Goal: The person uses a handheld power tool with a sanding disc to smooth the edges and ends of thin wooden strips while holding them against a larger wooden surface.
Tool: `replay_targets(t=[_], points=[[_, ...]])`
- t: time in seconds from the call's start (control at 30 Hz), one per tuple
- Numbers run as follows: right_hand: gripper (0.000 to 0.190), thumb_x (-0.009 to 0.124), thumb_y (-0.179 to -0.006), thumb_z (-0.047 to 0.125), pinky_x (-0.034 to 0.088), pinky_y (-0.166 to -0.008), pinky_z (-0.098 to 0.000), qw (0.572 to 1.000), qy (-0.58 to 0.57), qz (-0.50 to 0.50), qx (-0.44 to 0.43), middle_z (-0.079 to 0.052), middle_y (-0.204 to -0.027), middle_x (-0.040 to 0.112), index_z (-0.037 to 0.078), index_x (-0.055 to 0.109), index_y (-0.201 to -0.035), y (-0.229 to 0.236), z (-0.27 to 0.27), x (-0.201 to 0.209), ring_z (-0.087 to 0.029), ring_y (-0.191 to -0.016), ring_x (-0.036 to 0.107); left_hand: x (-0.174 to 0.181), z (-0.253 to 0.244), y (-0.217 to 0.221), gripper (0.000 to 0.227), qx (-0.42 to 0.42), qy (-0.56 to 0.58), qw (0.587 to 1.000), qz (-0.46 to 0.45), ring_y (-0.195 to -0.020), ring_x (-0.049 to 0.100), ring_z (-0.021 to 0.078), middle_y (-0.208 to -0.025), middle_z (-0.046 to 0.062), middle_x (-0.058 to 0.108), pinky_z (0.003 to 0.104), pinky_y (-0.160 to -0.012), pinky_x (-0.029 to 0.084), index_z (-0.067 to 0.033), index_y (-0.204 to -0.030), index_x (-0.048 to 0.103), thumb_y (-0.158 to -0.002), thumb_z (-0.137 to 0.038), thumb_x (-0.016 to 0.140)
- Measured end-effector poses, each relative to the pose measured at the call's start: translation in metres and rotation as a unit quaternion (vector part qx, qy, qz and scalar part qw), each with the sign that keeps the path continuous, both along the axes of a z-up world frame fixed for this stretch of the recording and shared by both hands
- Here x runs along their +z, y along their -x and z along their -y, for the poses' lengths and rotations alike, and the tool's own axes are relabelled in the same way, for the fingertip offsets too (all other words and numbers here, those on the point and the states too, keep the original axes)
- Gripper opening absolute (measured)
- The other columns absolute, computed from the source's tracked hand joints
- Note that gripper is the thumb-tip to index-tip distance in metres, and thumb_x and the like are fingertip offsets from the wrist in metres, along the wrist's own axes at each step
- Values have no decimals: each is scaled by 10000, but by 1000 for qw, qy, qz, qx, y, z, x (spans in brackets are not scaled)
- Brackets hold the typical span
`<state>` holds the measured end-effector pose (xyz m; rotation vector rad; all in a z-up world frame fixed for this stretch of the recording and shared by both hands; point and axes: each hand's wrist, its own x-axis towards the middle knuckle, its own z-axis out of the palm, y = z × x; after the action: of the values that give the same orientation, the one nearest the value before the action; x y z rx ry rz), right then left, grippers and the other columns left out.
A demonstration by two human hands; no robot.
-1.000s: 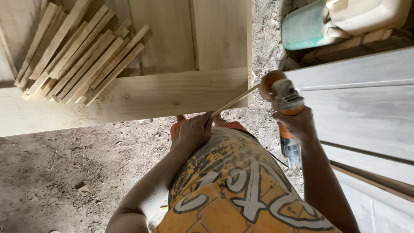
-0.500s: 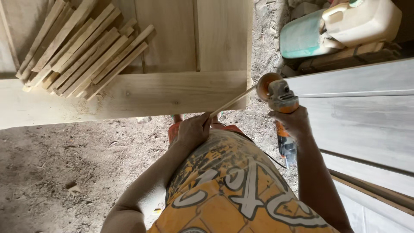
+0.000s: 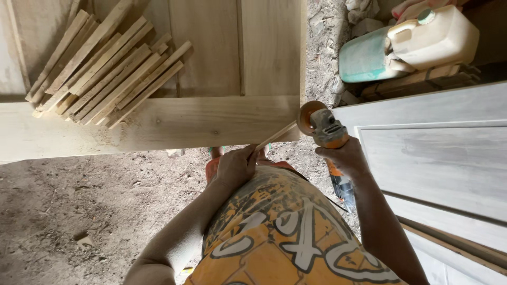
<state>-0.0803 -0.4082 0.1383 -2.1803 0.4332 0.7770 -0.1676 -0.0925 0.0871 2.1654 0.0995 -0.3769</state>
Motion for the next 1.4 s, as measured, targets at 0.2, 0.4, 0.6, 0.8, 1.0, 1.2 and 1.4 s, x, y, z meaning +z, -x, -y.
replay_targets(t=[0.2,0.4,0.6,0.8,1.0,1.2,1.4], points=[[436,905,-744,209,644,-716,-341,996,50,4,-70,-91,-931,747,23,699,-1080,-20,29,3,-167,-777,721,0,1,0,316,2,5,1000,1,-764,743,336,-817,157,757,478,-733,583,-132,-1211,702,-987,-303,559],[425,889,-733,210,648,-700,-334,998,37,-10,-48,-99,-917,746,23,701,-1065,-9,16,12,-171,-755,722,2,2,-2,289,-8,-5,1000,3,-764,742,336,-810,144,757,485,-738,582,-139,-1168,700,-1001,-309,538],[405,912,-710,199,618,-663,-349,1000,-17,23,-4,-106,-877,755,-5,729,-1009,2,-5,9,-182,-723,713,-9,2,0,358,-14,-7,999,-47,-773,742,354,-812,183,748,478,-760,575,-85,-1177,703,-1014,-339,510],[410,899,-720,210,647,-668,-337,999,-8,36,-34,-103,-887,751,8,706,-1021,-1,10,20,-168,-731,724,-22,-6,5,436,43,149,974,-167,-784,737,364,-788,199,737,483,-758,556,-28,-1065,736,-1035,-372,470],[394,892,-721,172,618,-637,-354,1000,-14,25,-12,-105,-873,751,1,720,-1031,0,2,15,-194,-711,713,-21,-4,6,442,55,97,982,-152,-827,726,360,-829,187,735,492,-799,530,-50,-967,735,-1035,-376,444],[433,910,-700,220,597,-661,-365,1000,10,11,25,-92,-866,745,13,728,-1034,-4,-18,14,-187,-734,709,-23,1,9,391,46,4,997,-68,-804,717,394,-826,169,748,538,-747,541,-95,-968,712,-1031,-393,467],[421,901,-704,220,606,-678,-338,999,4,7,44,-85,-870,749,24,731,-1037,-16,-12,11,-178,-728,704,-17,1,8,351,10,-40,996,-78,-724,714,389,-746,178,724,542,-703,542,-97,-993,667,-1043,-375,458]])
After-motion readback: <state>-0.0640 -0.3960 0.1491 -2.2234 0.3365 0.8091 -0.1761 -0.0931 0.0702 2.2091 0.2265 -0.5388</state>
